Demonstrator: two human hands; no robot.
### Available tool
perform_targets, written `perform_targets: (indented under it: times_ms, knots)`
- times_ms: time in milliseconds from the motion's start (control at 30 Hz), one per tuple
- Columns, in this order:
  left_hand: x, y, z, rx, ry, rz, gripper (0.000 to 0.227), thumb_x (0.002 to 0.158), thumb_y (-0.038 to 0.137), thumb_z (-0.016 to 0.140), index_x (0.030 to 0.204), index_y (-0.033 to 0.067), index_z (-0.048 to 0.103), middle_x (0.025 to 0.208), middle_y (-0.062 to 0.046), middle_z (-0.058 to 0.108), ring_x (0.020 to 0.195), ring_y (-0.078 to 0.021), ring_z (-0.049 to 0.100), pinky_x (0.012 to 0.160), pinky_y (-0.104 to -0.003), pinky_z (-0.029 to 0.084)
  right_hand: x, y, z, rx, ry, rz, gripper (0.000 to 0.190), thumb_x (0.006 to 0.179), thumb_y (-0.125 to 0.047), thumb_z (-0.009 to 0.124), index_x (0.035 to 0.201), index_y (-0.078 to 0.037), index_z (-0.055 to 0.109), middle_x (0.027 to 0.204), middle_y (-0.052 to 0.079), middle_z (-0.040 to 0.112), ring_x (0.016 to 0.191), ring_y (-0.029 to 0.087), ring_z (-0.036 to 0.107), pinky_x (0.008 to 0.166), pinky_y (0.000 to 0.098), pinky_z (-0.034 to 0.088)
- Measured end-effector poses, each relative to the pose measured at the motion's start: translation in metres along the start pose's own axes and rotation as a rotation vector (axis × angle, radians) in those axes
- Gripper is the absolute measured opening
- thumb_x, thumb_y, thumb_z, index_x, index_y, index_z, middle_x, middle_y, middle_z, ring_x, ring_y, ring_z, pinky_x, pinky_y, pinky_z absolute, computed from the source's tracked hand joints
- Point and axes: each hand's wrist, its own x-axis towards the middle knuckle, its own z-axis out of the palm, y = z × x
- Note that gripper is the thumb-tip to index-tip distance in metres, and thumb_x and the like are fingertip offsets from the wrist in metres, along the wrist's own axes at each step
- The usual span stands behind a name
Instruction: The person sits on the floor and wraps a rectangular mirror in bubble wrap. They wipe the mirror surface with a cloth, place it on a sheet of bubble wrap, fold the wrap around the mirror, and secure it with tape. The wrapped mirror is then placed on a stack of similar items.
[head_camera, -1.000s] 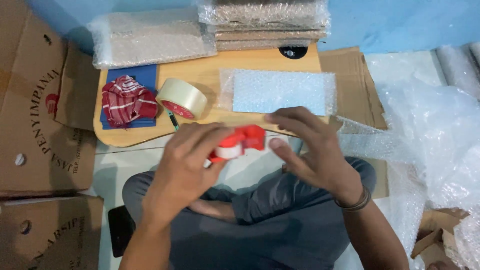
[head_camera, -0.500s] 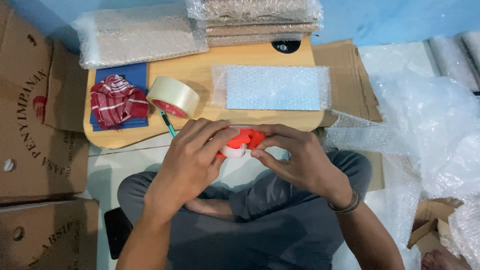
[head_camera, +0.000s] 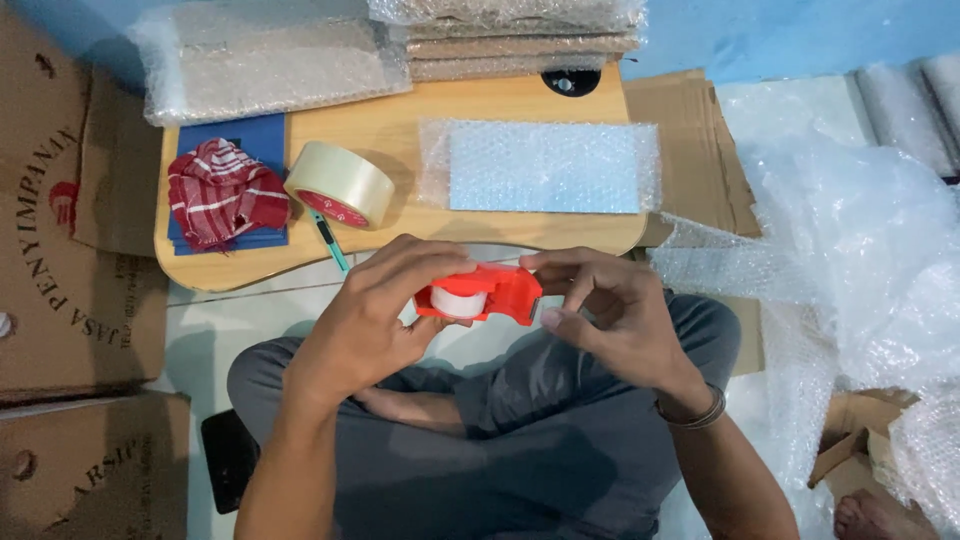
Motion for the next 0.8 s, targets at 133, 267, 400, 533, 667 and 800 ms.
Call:
perform_targets:
  times_ms: [133,267,400,533,667,800]
  knots:
    - [0.001,-0.002,0.002,-0.014,0.030,0.010,0.057,0.063,-0.010,0.074,0.119,0.0022,0.066,0.119,-0.011,0.072,0.098,-0.0260,0.070,0.083,-0.038,0.057,-0.001,0.006,0.005,0.053,0.012,0.007,0.021,0.083,-0.002,0.074,0.071,-0.008,0.057,0.140,0.025,0.063,0.120,0.031,0.071,0.100,0.0411,0.066]
    - [-0.001,-0.007,0.003,-0.033,0.013,0.000,0.060,0.063,-0.008,0.077,0.121,0.0023,0.066,0.120,-0.012,0.072,0.100,-0.0257,0.070,0.084,-0.038,0.059,-0.006,0.026,0.000,0.139,0.014,0.043,0.023,0.085,-0.006,0.076,0.072,-0.010,0.057,0.133,0.029,0.068,0.104,0.024,0.072,0.078,0.0298,0.062]
    - [-0.003,-0.007,0.003,-0.101,-0.001,-0.010,0.061,0.062,-0.008,0.077,0.121,0.0012,0.066,0.120,-0.012,0.073,0.101,-0.0256,0.071,0.085,-0.036,0.058,-0.006,0.026,-0.006,0.119,0.006,0.034,0.020,0.084,-0.004,0.077,0.073,-0.006,0.060,0.124,0.027,0.073,0.093,0.022,0.073,0.076,0.0286,0.062]
    - [-0.004,-0.011,0.005,-0.095,0.002,-0.014,0.063,0.060,-0.008,0.078,0.121,0.0020,0.066,0.119,-0.012,0.074,0.104,-0.0265,0.071,0.087,-0.038,0.059,-0.005,0.021,-0.008,0.122,-0.009,0.039,0.022,0.084,-0.002,0.077,0.072,-0.005,0.059,0.122,0.028,0.074,0.090,0.021,0.073,0.076,0.0288,0.062]
    - [-0.005,-0.012,0.007,-0.094,-0.017,-0.021,0.064,0.060,-0.007,0.081,0.122,0.0033,0.066,0.121,-0.011,0.073,0.108,-0.0264,0.072,0.091,-0.038,0.059,-0.006,0.023,-0.011,0.086,-0.021,0.039,0.022,0.084,-0.006,0.077,0.072,-0.008,0.059,0.120,0.027,0.075,0.083,0.018,0.073,0.069,0.0252,0.062]
    - [-0.006,-0.015,0.009,-0.095,-0.027,-0.022,0.065,0.061,-0.006,0.080,0.123,0.0039,0.066,0.121,-0.010,0.074,0.108,-0.0267,0.072,0.089,-0.038,0.059,-0.007,0.021,-0.010,0.117,-0.016,0.032,0.021,0.084,-0.003,0.076,0.073,-0.007,0.059,0.118,0.029,0.075,0.073,0.013,0.068,0.061,0.0214,0.057]
